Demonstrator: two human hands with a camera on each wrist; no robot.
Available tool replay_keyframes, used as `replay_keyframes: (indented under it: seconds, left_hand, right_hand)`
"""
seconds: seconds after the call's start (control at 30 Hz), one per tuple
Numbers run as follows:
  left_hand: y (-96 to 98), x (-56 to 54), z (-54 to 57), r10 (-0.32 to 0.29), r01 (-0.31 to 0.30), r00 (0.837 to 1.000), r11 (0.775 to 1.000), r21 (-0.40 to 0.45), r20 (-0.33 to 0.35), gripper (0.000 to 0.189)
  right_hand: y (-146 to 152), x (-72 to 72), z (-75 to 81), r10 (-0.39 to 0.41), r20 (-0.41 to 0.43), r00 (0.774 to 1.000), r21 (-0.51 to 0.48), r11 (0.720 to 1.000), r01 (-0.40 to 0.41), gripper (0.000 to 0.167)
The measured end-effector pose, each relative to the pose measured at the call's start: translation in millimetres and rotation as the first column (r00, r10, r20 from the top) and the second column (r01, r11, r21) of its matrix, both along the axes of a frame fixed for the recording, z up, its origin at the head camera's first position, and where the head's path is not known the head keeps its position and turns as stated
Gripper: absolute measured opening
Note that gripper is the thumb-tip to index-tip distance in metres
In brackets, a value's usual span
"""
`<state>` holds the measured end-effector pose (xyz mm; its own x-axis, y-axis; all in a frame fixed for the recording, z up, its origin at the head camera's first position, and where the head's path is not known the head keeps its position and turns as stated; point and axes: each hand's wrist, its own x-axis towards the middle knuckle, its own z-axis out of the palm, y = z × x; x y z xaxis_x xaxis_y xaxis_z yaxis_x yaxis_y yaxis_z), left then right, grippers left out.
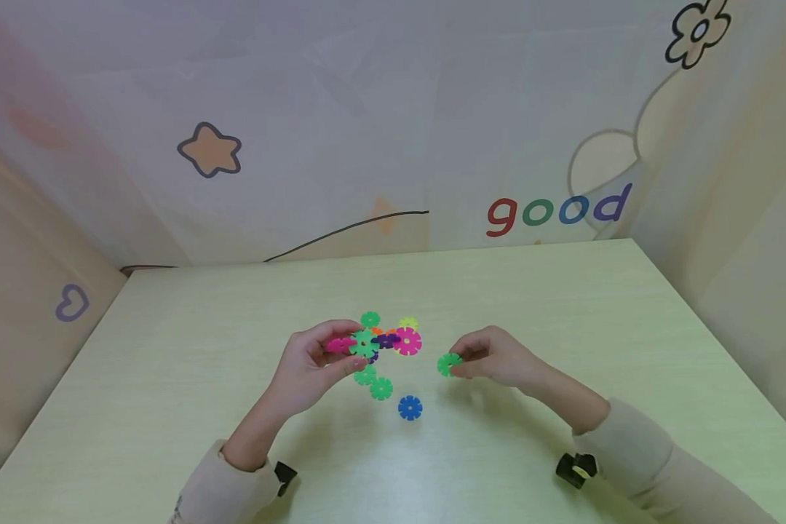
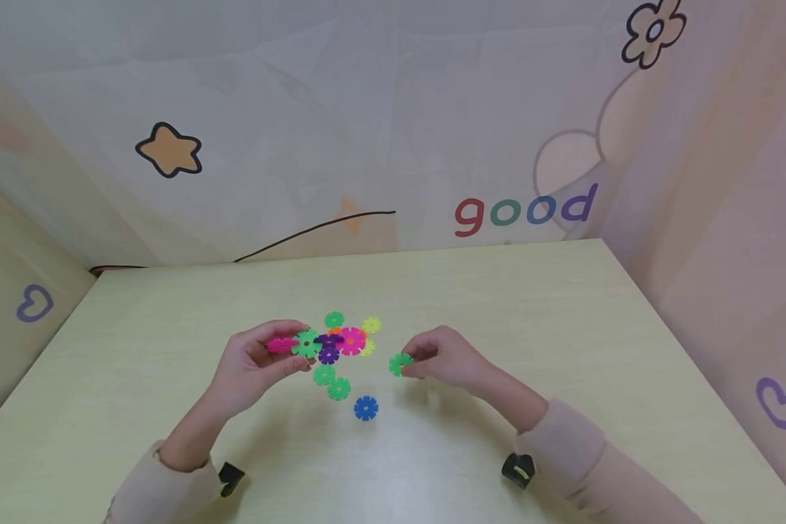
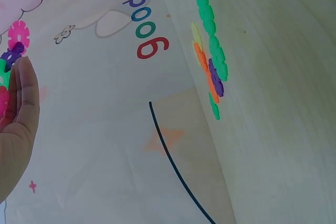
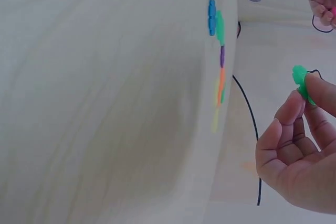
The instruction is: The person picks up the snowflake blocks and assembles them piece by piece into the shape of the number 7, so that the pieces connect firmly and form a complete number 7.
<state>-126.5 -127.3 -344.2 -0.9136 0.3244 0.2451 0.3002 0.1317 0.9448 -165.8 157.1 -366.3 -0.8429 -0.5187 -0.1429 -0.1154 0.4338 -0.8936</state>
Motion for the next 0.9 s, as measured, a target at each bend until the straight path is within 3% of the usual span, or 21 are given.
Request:
replay_keyframes:
  seconds: [0.3, 0.9]
  left_hand:
    - [0.2, 0.5, 1.3, -0.012, 0.012, 1.0, 1.0, 0.013, 0.001, 0.038]
    - [2.6, 0.3, 0.1, -0.034, 0.034, 0.999, 0.999, 0.02, 0.007, 0.037]
  right_hand:
    - [1.3, 5.6, 12.0, -0.008, -0.003, 1.0, -0.105, 0.994, 0.007, 0.018]
    - [-6.0, 18.0, 25.1, -0.122, -0.031, 0.992, -0.213, 0.97, 0.113, 0.019]
